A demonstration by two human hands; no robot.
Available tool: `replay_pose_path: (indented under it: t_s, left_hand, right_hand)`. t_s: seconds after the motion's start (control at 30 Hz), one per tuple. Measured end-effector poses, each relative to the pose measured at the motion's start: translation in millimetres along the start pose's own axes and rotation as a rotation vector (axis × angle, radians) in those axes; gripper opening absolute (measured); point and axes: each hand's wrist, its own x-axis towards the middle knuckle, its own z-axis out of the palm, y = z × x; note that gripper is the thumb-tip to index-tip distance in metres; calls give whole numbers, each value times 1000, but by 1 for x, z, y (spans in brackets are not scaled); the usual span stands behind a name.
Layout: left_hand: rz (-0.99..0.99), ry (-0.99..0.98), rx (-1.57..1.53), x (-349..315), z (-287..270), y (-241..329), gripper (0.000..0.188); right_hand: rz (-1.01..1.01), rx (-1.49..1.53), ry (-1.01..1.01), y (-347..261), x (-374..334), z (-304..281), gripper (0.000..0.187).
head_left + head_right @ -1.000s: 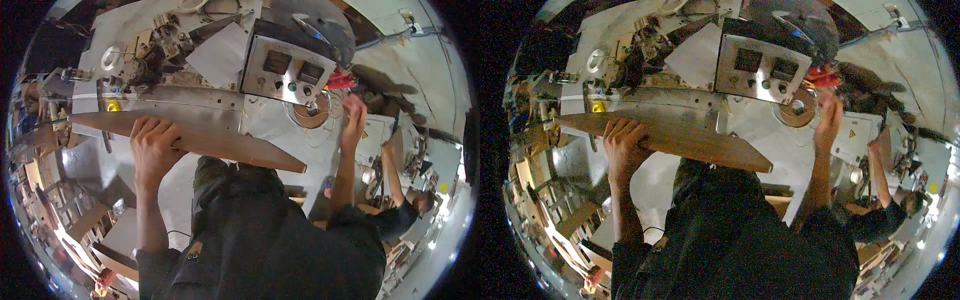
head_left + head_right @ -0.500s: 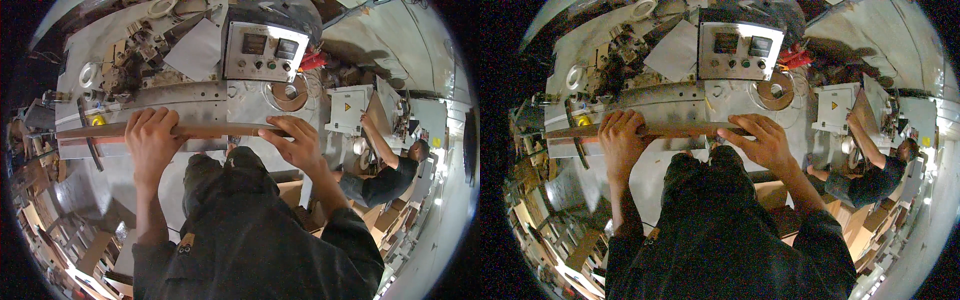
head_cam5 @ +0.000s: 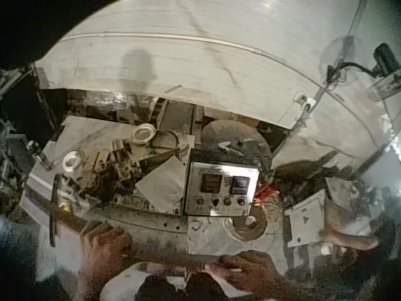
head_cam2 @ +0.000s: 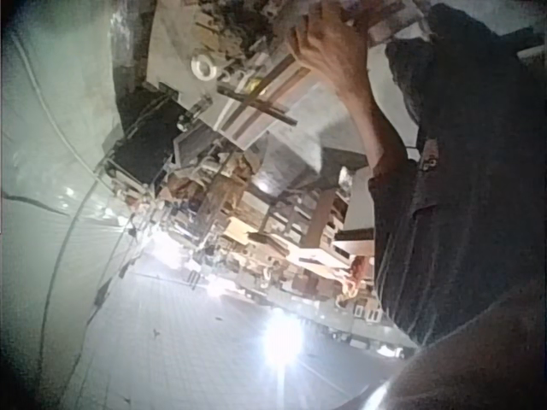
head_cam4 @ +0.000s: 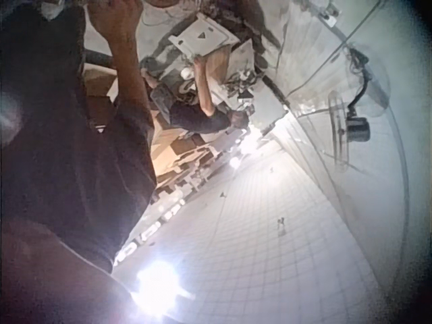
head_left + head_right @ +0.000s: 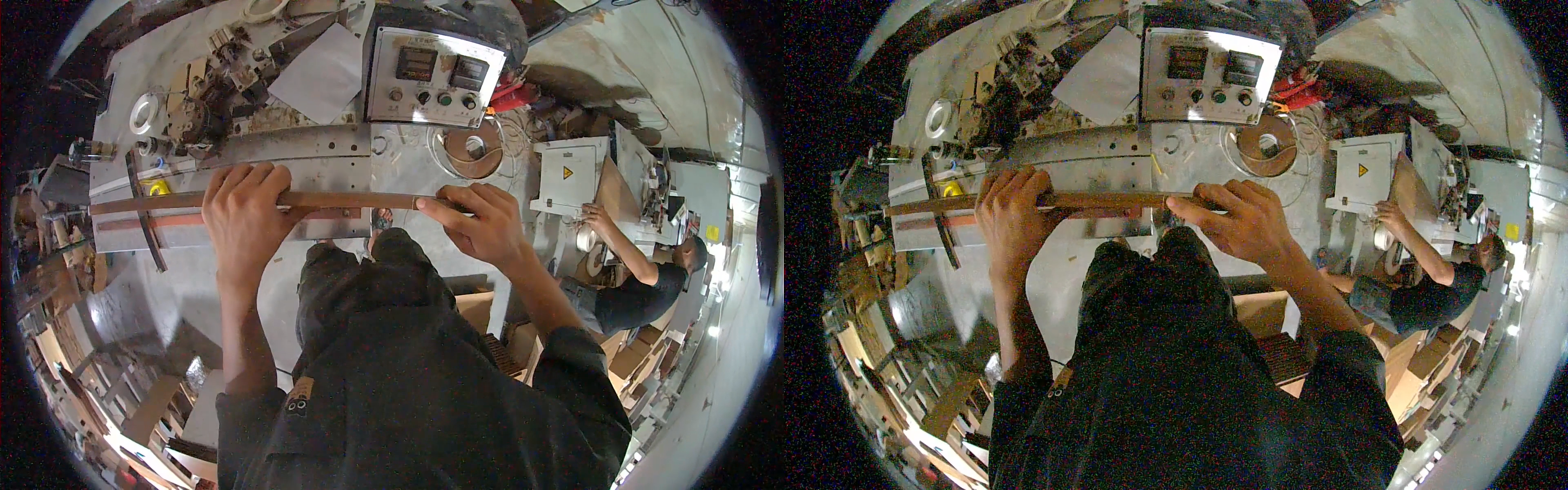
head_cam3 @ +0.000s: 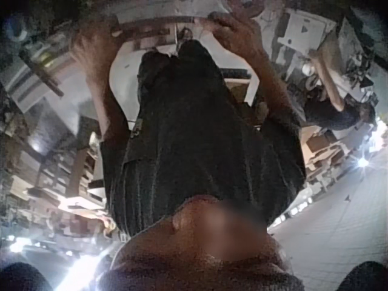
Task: The person applies heat and pressure to the edges of wooden boards using a heat gun and a hand tool, and then moves the boards to a stack.
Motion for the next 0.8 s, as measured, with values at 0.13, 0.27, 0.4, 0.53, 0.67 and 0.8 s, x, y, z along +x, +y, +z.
replay_pose_path:
  t_s: [0.13,0.27,0.4,0.53,0.67,0.8]
  left_hand:
    - [23,20,26,4,-1,0,45]
    - [26,25,23,6,0,0,48]
    - [30,31,19,6,2,-1,51]
    - [23,33,15,8,1,0,50]
    - [12,16,3,7,0,1,49]
    - [3,22,-14,6,0,2,47]
  right_hand:
    - [-6,9,4,3,1,2,58]
    - [18,-30,-49,8,-4,5,58]
    - [4,-21,-107,10,1,0,59]
    - [39,37,-160,13,1,1,60]
    - [51,37,-168,13,3,0,59]
    - [66,31,-191,12,6,-1,57]
